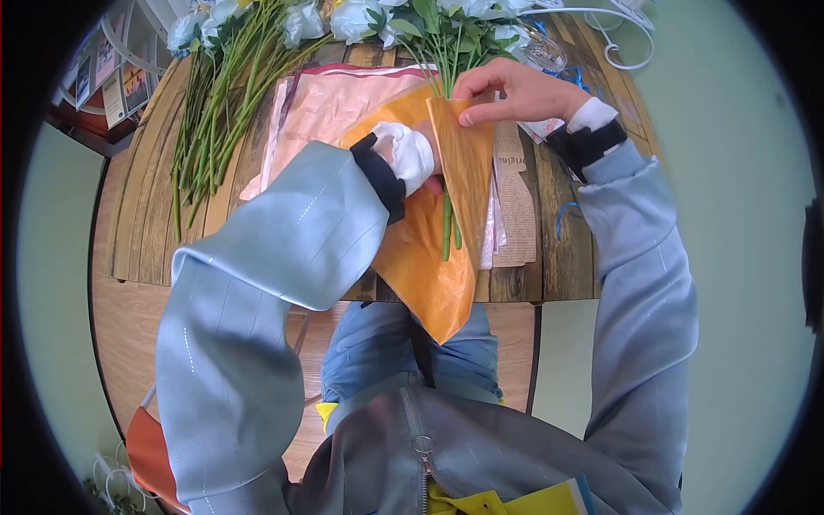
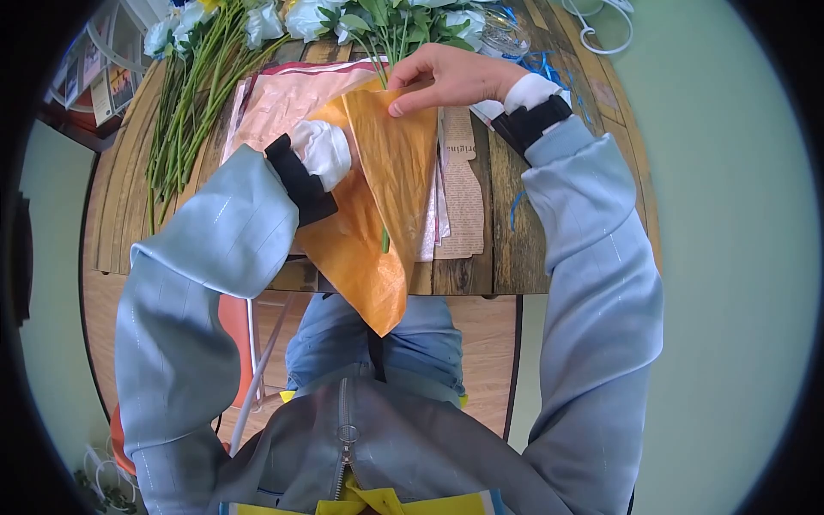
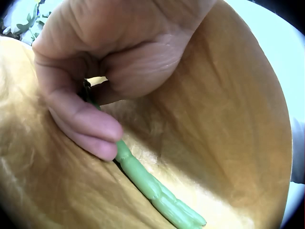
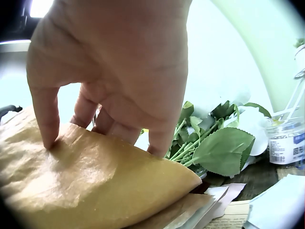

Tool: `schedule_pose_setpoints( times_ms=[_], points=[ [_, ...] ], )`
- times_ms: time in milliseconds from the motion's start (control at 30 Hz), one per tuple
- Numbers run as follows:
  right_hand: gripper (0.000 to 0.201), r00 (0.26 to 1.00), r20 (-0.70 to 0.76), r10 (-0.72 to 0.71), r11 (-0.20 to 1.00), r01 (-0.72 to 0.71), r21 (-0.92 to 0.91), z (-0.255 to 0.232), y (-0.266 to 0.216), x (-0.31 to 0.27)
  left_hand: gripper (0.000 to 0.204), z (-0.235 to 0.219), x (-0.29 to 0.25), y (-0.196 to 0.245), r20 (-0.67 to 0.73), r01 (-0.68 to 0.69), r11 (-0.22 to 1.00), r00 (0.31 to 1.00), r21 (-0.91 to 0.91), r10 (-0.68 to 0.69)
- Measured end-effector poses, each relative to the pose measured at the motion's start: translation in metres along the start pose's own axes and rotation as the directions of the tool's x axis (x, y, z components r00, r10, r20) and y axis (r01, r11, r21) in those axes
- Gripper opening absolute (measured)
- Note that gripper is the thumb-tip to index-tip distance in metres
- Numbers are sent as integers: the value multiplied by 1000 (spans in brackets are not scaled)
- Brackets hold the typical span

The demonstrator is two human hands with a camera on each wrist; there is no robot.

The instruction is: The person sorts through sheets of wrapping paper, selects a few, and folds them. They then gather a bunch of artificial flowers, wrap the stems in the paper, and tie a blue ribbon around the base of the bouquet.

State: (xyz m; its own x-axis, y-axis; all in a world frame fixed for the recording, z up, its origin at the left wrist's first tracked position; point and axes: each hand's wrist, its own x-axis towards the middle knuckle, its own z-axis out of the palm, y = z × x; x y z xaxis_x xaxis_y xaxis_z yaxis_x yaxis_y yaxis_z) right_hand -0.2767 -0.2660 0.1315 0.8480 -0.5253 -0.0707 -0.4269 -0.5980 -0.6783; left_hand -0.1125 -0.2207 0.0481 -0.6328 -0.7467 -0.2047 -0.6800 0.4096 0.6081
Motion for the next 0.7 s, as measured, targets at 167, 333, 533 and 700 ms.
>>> schedule_pose_setpoints(
  times_ms=[167, 333, 533, 700],
  points=[
    [22, 946, 257, 196, 976, -214, 44, -5, -5, 8, 29, 0, 22, 5, -40, -13, 996, 999, -87, 10],
    [21, 948, 249, 201, 978, -206, -2, -4, 1, 14, 28, 7, 8, -9, -84, -32, 984, 996, -173, 18],
    [24, 968, 214, 132, 989, -144, 42, -2, 6, 16, 27, 9, 8, -11, -144, -60, 962, 989, -266, 22],
    [26, 944, 275, 185, 973, -216, 86, -3, 13, 21, 27, 14, 6, -10, -191, -89, 937, 981, -338, 24]
  ],
)
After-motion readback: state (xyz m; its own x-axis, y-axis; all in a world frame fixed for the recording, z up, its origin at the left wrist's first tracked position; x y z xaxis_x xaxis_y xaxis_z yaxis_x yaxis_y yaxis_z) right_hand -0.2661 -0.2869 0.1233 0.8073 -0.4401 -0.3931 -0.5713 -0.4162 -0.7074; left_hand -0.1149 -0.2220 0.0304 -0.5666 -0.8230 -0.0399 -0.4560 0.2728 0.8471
